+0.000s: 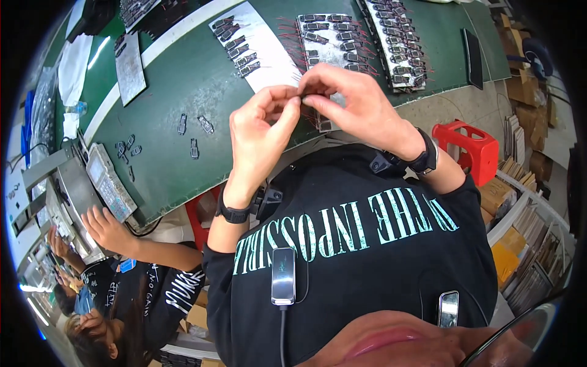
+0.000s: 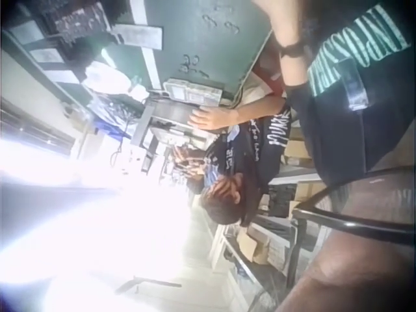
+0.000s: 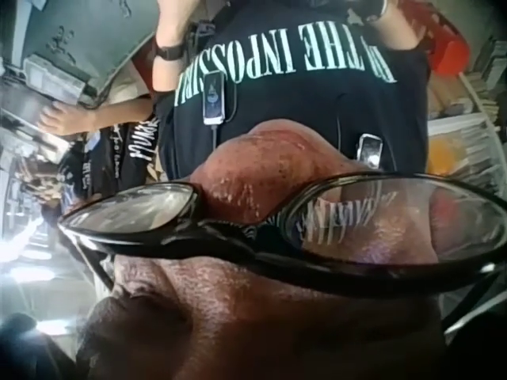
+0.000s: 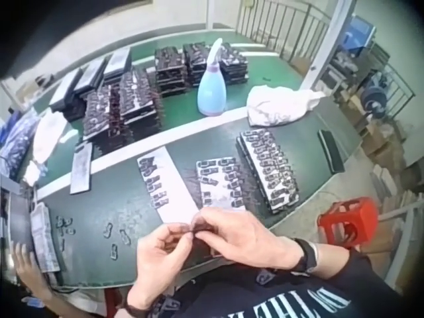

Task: The person picks up a tray of speakers, sets it down, and then picks up individual speakers and plastic housings, fitting them together by hand before placing the assembled units back onto the tray.

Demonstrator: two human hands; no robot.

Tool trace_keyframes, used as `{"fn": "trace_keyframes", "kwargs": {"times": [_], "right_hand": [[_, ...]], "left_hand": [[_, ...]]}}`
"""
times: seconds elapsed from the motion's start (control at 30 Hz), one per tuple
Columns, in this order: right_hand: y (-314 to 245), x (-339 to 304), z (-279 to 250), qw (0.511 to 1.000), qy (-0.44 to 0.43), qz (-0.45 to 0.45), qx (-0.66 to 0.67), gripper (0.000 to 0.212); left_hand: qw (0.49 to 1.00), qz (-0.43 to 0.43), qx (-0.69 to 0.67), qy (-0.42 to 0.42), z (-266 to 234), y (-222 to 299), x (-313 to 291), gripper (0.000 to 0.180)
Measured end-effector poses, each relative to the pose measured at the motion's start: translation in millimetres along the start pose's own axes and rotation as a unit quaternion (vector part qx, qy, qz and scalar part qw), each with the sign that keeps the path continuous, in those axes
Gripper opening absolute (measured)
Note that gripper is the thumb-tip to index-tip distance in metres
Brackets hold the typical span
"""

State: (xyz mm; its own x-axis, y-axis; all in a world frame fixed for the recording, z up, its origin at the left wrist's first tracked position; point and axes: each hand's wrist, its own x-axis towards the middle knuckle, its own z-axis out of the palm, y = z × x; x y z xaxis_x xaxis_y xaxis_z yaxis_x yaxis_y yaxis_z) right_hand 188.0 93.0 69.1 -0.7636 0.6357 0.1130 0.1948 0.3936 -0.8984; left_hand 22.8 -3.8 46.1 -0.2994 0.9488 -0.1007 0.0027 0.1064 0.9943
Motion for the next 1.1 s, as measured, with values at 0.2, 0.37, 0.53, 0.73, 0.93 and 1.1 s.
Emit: {"fn": "trace_keyframes", "kwargs": {"times": [0.2, 0.37, 0.53, 0.73, 0.93, 1.1], "right_hand": [[23, 14, -30, 0.98, 0.102, -0.04, -0.169, 0.022], [42, 19, -39, 0.913, 0.09, -0.11, -0.382, 0.019], [46, 21, -42, 0.911, 0.094, -0.099, -0.39, 0.017], [48, 20, -42, 0.916, 0.105, -0.098, -0.375, 0.018], [37, 15, -36, 0.909, 0.127, -0.102, -0.383, 0.02], [39, 16, -30, 0.914, 0.107, -0.122, -0.371, 0.021]], "left_hand": [[0.996, 0.031, 0.083, -0.009, -7, 10, 65, 0.021], [0.999, -0.004, 0.028, -0.015, -8, 7, 88, 0.022], [0.997, -0.029, 0.062, -0.04, -3, 3, 91, 0.023], [0.993, 0.018, 0.11, -0.043, 9, -14, 98, 0.023], [0.995, 0.021, 0.098, -0.012, 17, -29, 108, 0.021], [0.987, 0.018, 0.159, -0.025, 15, -27, 110, 0.02]]}}
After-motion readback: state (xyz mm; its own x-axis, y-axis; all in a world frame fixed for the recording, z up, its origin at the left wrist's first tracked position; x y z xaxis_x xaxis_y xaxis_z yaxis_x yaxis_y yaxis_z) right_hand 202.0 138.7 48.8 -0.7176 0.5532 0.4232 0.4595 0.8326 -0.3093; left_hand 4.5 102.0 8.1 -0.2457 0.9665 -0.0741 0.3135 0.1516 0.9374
